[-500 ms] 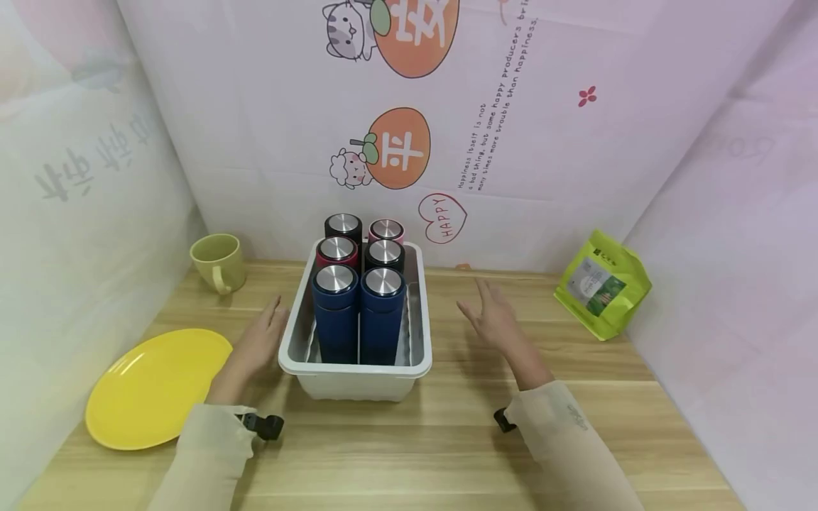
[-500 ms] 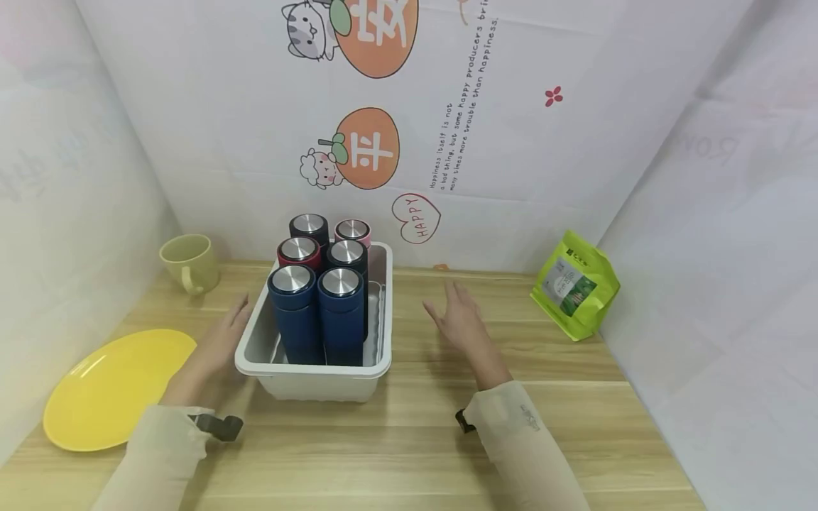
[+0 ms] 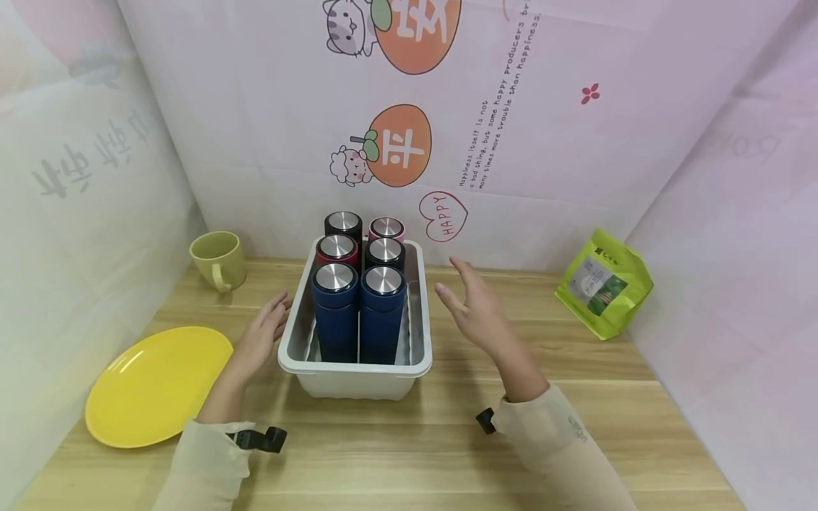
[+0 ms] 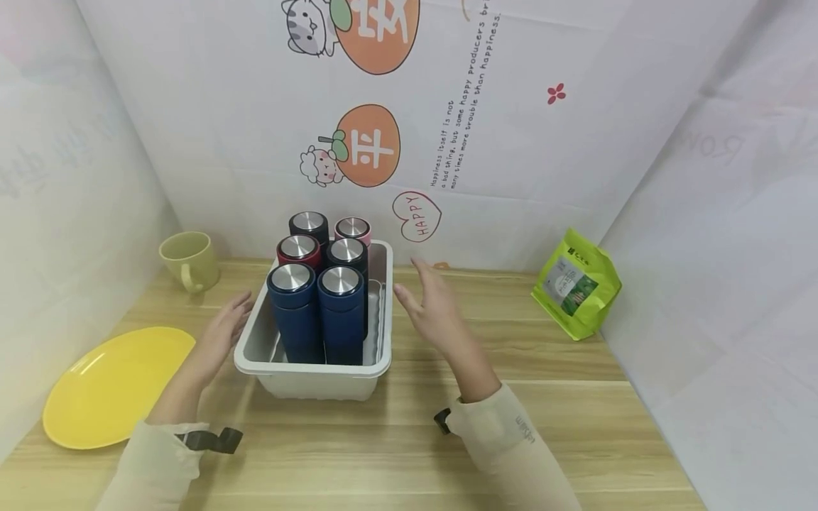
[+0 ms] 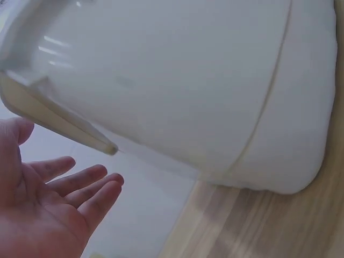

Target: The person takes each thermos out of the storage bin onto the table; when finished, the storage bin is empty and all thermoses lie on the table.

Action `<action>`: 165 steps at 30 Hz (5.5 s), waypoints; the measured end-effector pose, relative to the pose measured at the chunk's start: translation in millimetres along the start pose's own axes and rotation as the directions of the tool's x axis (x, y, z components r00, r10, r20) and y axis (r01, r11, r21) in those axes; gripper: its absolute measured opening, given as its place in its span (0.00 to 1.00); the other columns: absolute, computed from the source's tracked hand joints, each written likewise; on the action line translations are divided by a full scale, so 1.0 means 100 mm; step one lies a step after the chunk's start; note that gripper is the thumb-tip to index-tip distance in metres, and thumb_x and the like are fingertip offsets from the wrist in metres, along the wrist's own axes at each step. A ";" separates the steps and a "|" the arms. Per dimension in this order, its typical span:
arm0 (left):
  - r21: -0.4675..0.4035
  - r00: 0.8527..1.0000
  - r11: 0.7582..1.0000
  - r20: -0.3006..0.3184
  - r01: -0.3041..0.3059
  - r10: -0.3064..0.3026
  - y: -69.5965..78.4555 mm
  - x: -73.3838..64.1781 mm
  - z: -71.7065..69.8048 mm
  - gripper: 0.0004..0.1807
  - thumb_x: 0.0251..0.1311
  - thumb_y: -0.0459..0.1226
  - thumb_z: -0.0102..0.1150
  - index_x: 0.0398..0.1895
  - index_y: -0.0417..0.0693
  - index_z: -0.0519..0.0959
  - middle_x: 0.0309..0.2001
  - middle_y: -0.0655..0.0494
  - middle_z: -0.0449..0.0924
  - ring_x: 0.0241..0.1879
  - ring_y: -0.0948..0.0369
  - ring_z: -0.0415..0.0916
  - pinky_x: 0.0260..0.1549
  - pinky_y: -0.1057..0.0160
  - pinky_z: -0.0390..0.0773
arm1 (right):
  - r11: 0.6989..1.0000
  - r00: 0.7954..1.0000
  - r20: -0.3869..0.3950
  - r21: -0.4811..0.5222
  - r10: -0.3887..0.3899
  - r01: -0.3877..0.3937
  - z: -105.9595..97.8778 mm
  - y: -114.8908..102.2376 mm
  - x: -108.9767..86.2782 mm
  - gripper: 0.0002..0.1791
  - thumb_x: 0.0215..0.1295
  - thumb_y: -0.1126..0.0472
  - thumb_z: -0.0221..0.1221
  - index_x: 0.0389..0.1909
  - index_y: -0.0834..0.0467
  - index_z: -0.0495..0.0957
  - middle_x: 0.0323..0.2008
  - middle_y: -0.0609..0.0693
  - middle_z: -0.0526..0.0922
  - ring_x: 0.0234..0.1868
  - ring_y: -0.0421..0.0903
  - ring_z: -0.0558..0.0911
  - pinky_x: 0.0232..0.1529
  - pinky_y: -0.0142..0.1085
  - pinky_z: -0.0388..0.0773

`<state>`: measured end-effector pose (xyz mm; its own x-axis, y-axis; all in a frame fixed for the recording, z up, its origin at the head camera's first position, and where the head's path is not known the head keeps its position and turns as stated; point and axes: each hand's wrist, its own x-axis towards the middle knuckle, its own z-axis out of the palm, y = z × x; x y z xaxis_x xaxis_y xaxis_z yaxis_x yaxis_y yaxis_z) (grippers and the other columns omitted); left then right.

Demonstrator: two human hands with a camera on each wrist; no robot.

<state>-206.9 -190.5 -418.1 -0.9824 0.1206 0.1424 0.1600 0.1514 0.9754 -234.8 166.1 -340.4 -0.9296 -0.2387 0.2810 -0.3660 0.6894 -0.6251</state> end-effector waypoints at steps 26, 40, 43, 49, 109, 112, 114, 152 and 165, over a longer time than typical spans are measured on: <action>-0.172 0.998 0.985 -0.066 -0.005 -0.006 0.03 -0.20 0.16 0.26 0.74 0.31 0.39 0.72 0.32 0.55 0.70 0.31 0.54 0.67 0.44 0.56 0.49 0.75 0.70 | 0.911 0.997 0.013 0.407 -0.081 0.069 0.44 -0.54 -0.01 0.35 0.63 0.60 0.66 0.69 0.61 0.64 0.60 0.60 0.71 0.58 0.55 0.73 0.58 0.48 0.71; -0.165 0.997 0.986 -0.080 -0.001 -0.012 0.01 -0.12 0.11 0.26 0.70 0.27 0.42 0.70 0.30 0.58 0.69 0.33 0.58 0.64 0.53 0.62 0.50 0.73 0.70 | 0.873 0.995 -0.073 0.477 -0.074 0.100 0.60 -0.49 0.04 0.34 0.58 0.64 0.69 0.65 0.58 0.69 0.56 0.58 0.72 0.53 0.53 0.75 0.52 0.47 0.75; -0.169 0.996 0.985 -0.083 0.010 -0.024 0.02 -0.11 0.10 0.26 0.69 0.27 0.43 0.69 0.30 0.59 0.69 0.34 0.59 0.62 0.55 0.64 0.50 0.73 0.71 | 0.867 0.992 -0.095 0.486 -0.078 0.114 0.61 -0.48 0.05 0.34 0.57 0.65 0.70 0.65 0.60 0.69 0.56 0.59 0.73 0.53 0.54 0.76 0.51 0.48 0.76; -0.168 0.995 0.985 -0.086 0.036 -0.051 0.03 -0.10 0.08 0.25 0.70 0.30 0.46 0.69 0.31 0.61 0.69 0.36 0.60 0.66 0.47 0.60 0.49 0.73 0.71 | 0.864 0.990 -0.114 0.487 -0.083 0.129 0.57 -0.49 0.06 0.34 0.56 0.67 0.70 0.64 0.62 0.70 0.55 0.61 0.73 0.51 0.56 0.76 0.49 0.50 0.77; -0.219 0.995 0.975 -0.085 0.037 -0.056 0.06 -0.12 0.07 0.26 0.70 0.29 0.47 0.69 0.28 0.59 0.67 0.32 0.59 0.51 0.71 0.71 0.45 0.70 0.76 | 0.940 0.837 -0.450 0.272 0.312 -0.204 -1.19 0.66 0.58 0.40 0.61 0.44 0.65 0.72 0.53 0.64 0.67 0.53 0.67 0.61 0.53 0.72 0.58 0.44 0.71; -0.217 0.995 0.975 -0.086 0.038 -0.058 0.06 -0.12 0.07 0.26 0.70 0.29 0.47 0.69 0.28 0.59 0.68 0.33 0.59 0.50 0.71 0.71 0.45 0.70 0.76 | 0.936 0.824 -0.457 0.263 0.335 -0.235 -1.17 0.84 0.64 0.41 0.61 0.43 0.64 0.72 0.52 0.63 0.67 0.54 0.66 0.62 0.53 0.71 0.59 0.44 0.71; -0.214 0.995 0.976 -0.086 0.039 -0.059 0.07 -0.12 0.07 0.26 0.70 0.29 0.47 0.69 0.29 0.59 0.68 0.33 0.59 0.50 0.71 0.71 0.45 0.70 0.76 | 0.933 0.816 -0.462 0.259 0.348 -0.251 -1.16 0.95 0.66 0.41 0.61 0.42 0.63 0.72 0.52 0.63 0.68 0.54 0.66 0.63 0.53 0.70 0.59 0.44 0.71; -0.237 0.995 0.971 -0.083 0.042 -0.063 0.09 -0.11 0.10 0.27 0.70 0.28 0.46 0.70 0.27 0.57 0.69 0.33 0.58 0.49 0.71 0.71 0.44 0.70 0.76 | 0.898 0.790 -0.436 0.289 0.431 -0.330 -1.00 1.60 0.75 0.42 0.64 0.44 0.60 0.75 0.52 0.55 0.71 0.55 0.59 0.69 0.55 0.62 0.63 0.48 0.65; -0.235 0.995 0.972 -0.092 0.026 -0.049 0.06 -0.10 0.10 0.26 0.69 0.28 0.47 0.69 0.26 0.58 0.68 0.31 0.58 0.48 0.70 0.73 0.42 0.69 0.77 | 0.939 0.814 -0.478 0.252 0.330 -0.232 -1.20 1.16 0.85 0.43 0.64 0.40 0.59 0.76 0.50 0.54 0.74 0.48 0.53 0.73 0.44 0.51 0.69 0.40 0.51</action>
<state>-195.3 -180.7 -415.4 -0.9937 0.0222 0.1096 0.1075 -0.0803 0.9910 -350.5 307.7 -302.1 -0.8563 0.3598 0.3706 -0.1391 0.5304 -0.8363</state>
